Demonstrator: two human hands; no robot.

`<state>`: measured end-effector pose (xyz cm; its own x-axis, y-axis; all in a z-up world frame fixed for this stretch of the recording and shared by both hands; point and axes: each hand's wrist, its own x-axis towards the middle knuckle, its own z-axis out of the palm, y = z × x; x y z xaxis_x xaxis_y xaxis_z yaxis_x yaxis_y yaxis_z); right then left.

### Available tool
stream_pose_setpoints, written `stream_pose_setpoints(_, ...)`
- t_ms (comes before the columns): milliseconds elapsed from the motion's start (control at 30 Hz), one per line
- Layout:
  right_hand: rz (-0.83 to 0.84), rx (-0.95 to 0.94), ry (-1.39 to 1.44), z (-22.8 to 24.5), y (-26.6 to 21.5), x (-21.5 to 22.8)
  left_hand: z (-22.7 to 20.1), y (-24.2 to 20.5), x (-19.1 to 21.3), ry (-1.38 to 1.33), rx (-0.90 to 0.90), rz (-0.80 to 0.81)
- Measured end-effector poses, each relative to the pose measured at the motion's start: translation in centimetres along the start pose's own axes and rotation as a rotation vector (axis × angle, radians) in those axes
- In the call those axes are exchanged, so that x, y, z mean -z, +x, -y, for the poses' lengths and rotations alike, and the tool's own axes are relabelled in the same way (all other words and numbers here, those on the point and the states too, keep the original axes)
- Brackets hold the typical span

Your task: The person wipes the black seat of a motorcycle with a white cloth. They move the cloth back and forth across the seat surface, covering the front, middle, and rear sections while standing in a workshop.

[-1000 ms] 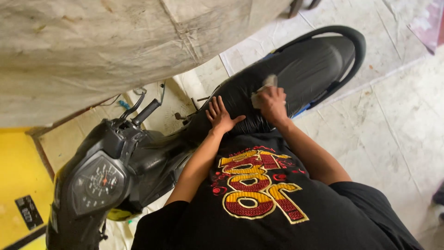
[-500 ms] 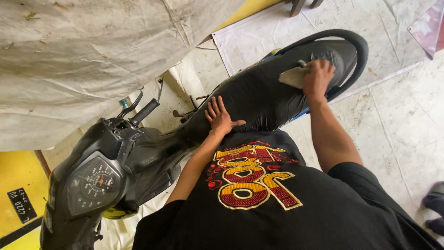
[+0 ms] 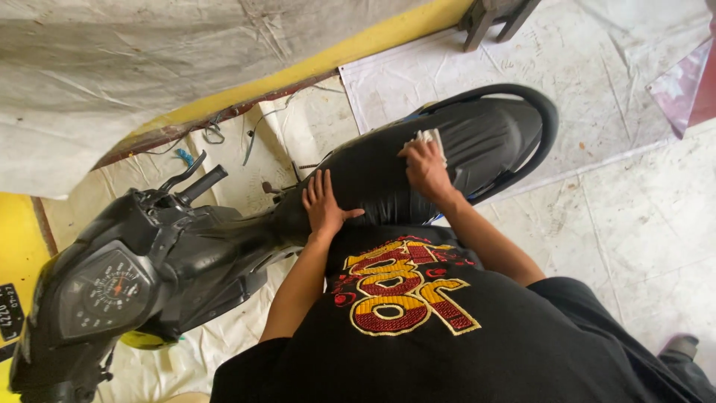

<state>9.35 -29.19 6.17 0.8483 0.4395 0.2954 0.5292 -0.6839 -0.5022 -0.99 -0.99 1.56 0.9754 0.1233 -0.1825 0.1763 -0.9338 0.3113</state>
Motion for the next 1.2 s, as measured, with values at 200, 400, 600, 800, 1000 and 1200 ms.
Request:
stream_pose_setpoints(200, -0.104, -0.17, -0.284, -6.9, -0.2, 4.7, 0.4, 0.1, -1.5, -0.094, -0.049, -0.177)
stream_pose_setpoints(400, -0.299, -0.3, -0.318, -18.2, 0.4, 8.6, -0.4, 1.4, -3.0, -0.25, 0.198, -0.269)
stream_pose_setpoints(600, -0.319, -0.278, -0.179, -15.7, 2.0, 4.4, 0.4, 1.4, -4.0, -0.251, 0.138, -0.247)
stream_pose_setpoints(800, 0.183, 0.448, -0.692, -1.0, 1.3, 1.7, -0.2, 2.0, -3.8, -0.219, 0.232, -0.127)
stream_pose_setpoints(1000, 0.052, -0.036, 0.06, -8.6, 0.7, 0.3, 0.9, 1.9, -4.8, -0.23, 0.199, -0.119)
stream_pose_setpoints(1200, -0.061, -0.462, -0.417, -10.6, 1.6, 7.2, 1.3, 2.5, -5.3, -0.228, 0.198, -0.053)
